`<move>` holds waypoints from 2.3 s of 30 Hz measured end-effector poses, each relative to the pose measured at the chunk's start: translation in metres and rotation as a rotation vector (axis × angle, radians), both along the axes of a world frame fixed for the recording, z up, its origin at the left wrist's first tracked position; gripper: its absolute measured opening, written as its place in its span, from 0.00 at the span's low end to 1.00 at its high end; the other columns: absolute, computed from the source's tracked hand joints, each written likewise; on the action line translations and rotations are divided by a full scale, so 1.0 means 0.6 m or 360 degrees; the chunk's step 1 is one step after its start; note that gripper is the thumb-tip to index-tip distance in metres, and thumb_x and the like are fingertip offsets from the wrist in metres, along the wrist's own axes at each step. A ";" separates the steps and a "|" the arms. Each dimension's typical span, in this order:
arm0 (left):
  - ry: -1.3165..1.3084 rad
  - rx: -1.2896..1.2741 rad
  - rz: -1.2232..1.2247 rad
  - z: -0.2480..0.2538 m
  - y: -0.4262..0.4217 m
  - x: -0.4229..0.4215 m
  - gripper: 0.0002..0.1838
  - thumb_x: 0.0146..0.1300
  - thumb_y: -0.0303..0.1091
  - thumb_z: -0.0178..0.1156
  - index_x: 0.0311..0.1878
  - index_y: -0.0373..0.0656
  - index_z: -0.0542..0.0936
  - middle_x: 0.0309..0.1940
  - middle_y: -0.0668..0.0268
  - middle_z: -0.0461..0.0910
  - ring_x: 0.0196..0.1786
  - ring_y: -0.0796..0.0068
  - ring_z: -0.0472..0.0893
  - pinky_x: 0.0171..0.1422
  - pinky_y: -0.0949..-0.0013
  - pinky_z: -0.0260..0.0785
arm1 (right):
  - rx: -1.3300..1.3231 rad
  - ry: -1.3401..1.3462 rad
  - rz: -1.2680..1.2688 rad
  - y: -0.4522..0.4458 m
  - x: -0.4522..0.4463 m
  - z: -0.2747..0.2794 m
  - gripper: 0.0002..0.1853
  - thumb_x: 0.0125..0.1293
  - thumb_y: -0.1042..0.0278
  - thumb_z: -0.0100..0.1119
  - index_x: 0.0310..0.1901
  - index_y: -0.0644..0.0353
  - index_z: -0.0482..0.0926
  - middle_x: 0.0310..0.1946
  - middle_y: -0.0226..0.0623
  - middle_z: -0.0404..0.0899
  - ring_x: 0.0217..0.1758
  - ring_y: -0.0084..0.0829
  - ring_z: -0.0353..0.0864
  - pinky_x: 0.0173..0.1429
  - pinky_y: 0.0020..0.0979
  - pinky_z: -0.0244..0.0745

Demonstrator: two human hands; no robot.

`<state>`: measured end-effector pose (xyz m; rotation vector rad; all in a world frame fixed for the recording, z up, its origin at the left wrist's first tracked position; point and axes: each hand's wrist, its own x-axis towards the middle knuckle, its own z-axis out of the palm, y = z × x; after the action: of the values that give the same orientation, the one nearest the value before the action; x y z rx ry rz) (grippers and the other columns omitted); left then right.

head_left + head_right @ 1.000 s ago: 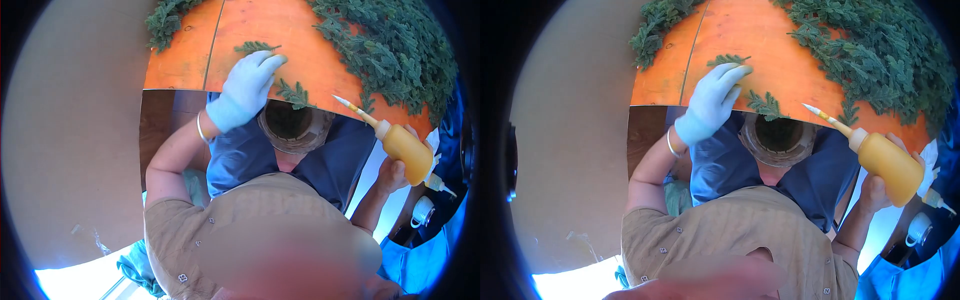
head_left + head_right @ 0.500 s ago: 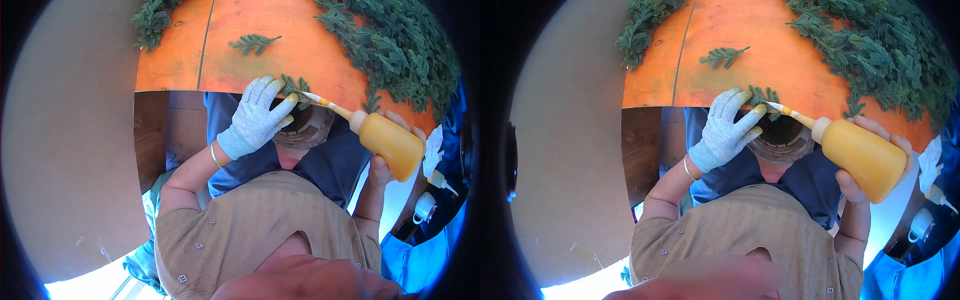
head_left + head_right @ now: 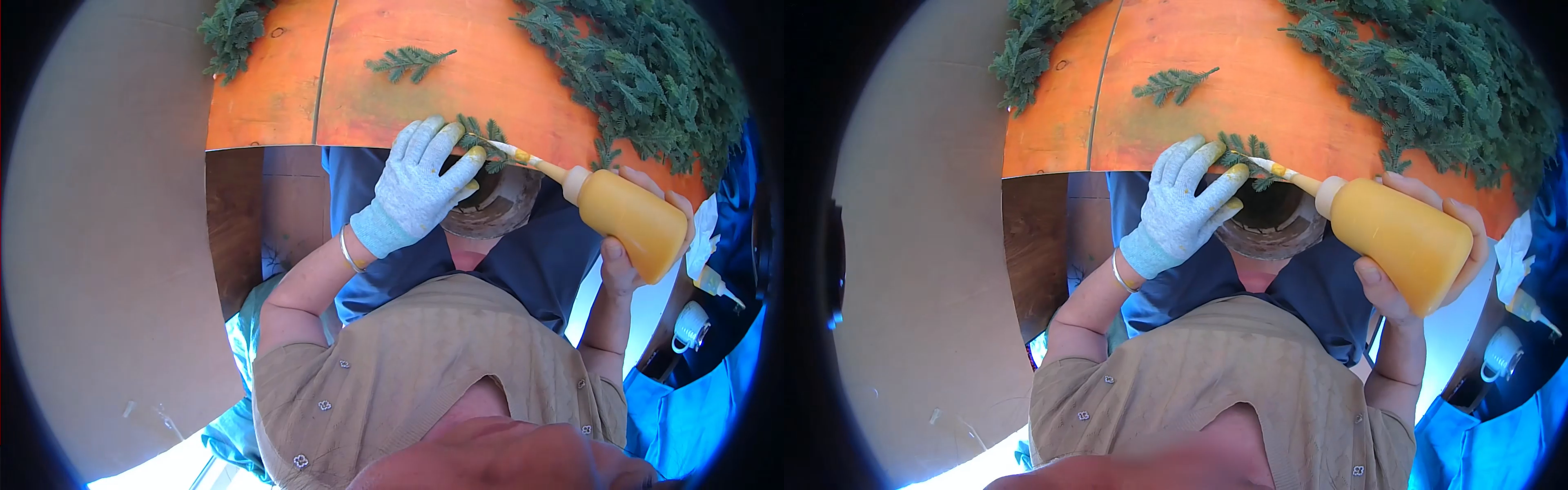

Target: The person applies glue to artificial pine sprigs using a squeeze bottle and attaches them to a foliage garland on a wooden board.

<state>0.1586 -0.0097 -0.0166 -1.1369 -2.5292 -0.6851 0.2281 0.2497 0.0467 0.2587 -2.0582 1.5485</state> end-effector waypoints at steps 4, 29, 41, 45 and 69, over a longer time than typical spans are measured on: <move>0.0018 0.0009 0.0009 -0.001 0.003 -0.001 0.27 0.48 0.38 0.70 0.55 0.52 0.79 0.56 0.55 0.71 0.59 0.49 0.69 0.64 0.49 0.62 | 0.0082 0.0007 -0.0040 0.002 0.013 0.005 0.46 0.50 0.55 0.77 0.62 0.59 0.53 0.51 0.63 0.75 0.52 0.46 0.81 0.55 0.39 0.76; 0.0098 -0.0055 -0.0116 0.023 0.016 -0.015 0.15 0.44 0.29 0.62 0.40 0.43 0.79 0.37 0.62 0.74 0.41 0.58 0.75 0.48 0.57 0.66 | 0.0164 -0.0017 -0.0403 0.029 0.084 0.006 0.45 0.54 0.44 0.71 0.61 0.61 0.53 0.49 0.63 0.76 0.46 0.49 0.82 0.51 0.42 0.79; 0.0136 -0.0071 0.0068 0.049 -0.021 -0.007 0.17 0.49 0.29 0.61 0.45 0.43 0.77 0.38 0.60 0.76 0.43 0.59 0.76 0.50 0.57 0.67 | 0.0589 0.0068 -0.0844 0.074 0.106 -0.009 0.43 0.62 0.30 0.52 0.54 0.70 0.60 0.40 0.52 0.81 0.37 0.36 0.81 0.46 0.31 0.75; 0.0486 0.0209 0.0508 0.071 -0.016 -0.118 0.16 0.51 0.31 0.66 0.44 0.42 0.79 0.39 0.61 0.76 0.49 0.57 0.74 0.55 0.59 0.64 | 0.0737 0.0065 -0.0796 0.077 0.093 -0.013 0.44 0.61 0.28 0.52 0.54 0.70 0.61 0.41 0.52 0.81 0.38 0.36 0.82 0.48 0.31 0.75; 0.0035 -0.0341 0.0325 0.023 -0.020 -0.035 0.30 0.55 0.48 0.62 0.58 0.42 0.73 0.59 0.55 0.69 0.68 0.51 0.62 0.71 0.45 0.51 | 0.0117 0.0200 -0.0186 -0.002 -0.039 0.012 0.48 0.57 0.33 0.62 0.62 0.68 0.54 0.47 0.62 0.76 0.46 0.47 0.80 0.54 0.42 0.75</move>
<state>0.1376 -0.0218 -0.0029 -0.9237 -2.7008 -0.3559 0.2048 0.2488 0.0542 0.2522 -1.9975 1.3550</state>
